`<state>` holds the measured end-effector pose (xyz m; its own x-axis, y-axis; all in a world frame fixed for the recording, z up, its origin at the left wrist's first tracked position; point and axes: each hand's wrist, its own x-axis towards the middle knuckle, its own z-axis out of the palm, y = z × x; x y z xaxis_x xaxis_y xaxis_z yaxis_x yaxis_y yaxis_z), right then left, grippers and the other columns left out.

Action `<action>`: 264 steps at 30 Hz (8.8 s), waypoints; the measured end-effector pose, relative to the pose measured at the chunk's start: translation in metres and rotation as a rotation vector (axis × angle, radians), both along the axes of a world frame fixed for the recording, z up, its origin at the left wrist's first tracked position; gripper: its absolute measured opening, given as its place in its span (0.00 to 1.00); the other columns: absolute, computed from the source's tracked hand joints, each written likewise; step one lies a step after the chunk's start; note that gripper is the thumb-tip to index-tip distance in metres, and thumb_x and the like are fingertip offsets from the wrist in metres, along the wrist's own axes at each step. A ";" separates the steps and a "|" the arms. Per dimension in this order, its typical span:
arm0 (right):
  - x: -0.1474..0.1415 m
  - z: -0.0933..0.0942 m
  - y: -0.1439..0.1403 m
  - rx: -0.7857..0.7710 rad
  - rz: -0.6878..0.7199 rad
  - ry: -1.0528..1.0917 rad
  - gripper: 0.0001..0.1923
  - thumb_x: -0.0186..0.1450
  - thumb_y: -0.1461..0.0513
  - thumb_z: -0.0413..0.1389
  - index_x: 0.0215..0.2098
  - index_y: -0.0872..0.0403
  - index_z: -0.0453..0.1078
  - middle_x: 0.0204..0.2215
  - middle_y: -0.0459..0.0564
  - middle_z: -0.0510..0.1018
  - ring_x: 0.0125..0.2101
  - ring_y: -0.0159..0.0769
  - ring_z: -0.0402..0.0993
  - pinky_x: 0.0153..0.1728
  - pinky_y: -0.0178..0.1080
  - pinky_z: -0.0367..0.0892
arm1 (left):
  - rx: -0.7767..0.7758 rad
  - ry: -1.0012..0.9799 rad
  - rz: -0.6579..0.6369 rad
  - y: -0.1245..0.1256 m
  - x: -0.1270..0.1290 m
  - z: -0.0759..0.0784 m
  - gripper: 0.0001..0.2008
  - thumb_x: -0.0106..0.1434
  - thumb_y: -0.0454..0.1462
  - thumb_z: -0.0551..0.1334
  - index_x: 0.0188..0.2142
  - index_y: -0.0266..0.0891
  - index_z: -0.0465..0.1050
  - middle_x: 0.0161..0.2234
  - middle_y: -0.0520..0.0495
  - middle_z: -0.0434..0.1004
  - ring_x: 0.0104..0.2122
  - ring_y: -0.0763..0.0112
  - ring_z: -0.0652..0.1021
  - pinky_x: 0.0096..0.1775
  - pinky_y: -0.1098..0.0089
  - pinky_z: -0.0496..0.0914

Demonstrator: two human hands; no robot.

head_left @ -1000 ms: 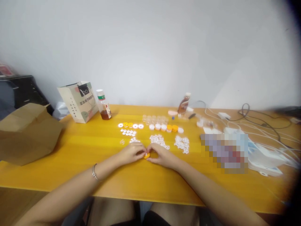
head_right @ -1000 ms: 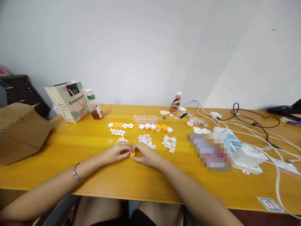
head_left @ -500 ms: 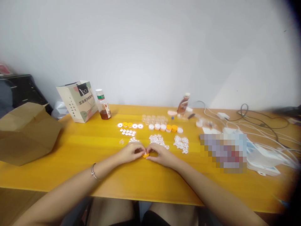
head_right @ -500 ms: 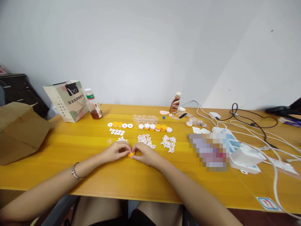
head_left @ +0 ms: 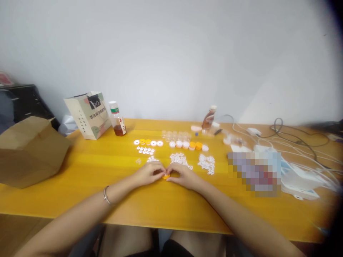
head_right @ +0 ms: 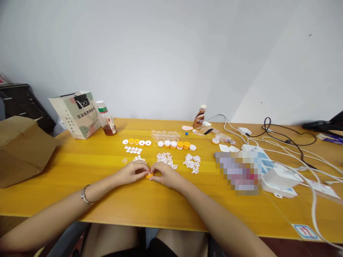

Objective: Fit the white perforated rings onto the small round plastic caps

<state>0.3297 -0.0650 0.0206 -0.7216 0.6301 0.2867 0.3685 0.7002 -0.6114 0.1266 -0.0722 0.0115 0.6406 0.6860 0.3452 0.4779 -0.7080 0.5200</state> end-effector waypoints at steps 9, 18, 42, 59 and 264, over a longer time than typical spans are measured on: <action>0.000 0.000 0.000 -0.009 -0.001 0.003 0.06 0.57 0.59 0.56 0.32 0.53 0.66 0.33 0.48 0.74 0.35 0.34 0.69 0.39 0.38 0.64 | 0.060 0.023 -0.028 0.000 0.000 0.000 0.08 0.61 0.36 0.53 0.34 0.38 0.70 0.31 0.48 0.73 0.32 0.73 0.71 0.37 0.73 0.64; 0.000 0.001 0.000 -0.019 -0.003 -0.003 0.07 0.57 0.59 0.56 0.32 0.53 0.67 0.32 0.48 0.74 0.34 0.34 0.70 0.38 0.38 0.64 | 0.137 0.055 -0.057 -0.001 0.000 0.003 0.09 0.62 0.37 0.52 0.34 0.38 0.70 0.32 0.48 0.73 0.34 0.73 0.72 0.38 0.73 0.63; 0.001 0.002 -0.001 -0.019 -0.009 -0.006 0.07 0.56 0.60 0.56 0.34 0.52 0.67 0.32 0.48 0.74 0.35 0.35 0.70 0.39 0.39 0.64 | 0.390 0.194 -0.159 -0.004 -0.010 0.009 0.12 0.64 0.35 0.50 0.44 0.40 0.69 0.38 0.45 0.74 0.37 0.71 0.73 0.41 0.69 0.66; 0.002 -0.001 0.000 0.009 -0.020 -0.003 0.09 0.57 0.58 0.55 0.36 0.52 0.67 0.34 0.49 0.75 0.35 0.35 0.71 0.39 0.38 0.65 | 0.307 0.223 -0.151 -0.002 -0.016 0.010 0.12 0.63 0.38 0.51 0.42 0.40 0.71 0.38 0.45 0.75 0.39 0.70 0.73 0.43 0.70 0.66; -0.020 -0.001 -0.009 -0.481 -0.211 0.630 0.13 0.53 0.59 0.59 0.36 0.52 0.66 0.33 0.47 0.74 0.35 0.32 0.71 0.41 0.38 0.66 | -0.261 -0.460 0.244 -0.001 0.010 0.009 0.11 0.55 0.42 0.60 0.33 0.37 0.63 0.30 0.50 0.69 0.30 0.75 0.71 0.32 0.74 0.66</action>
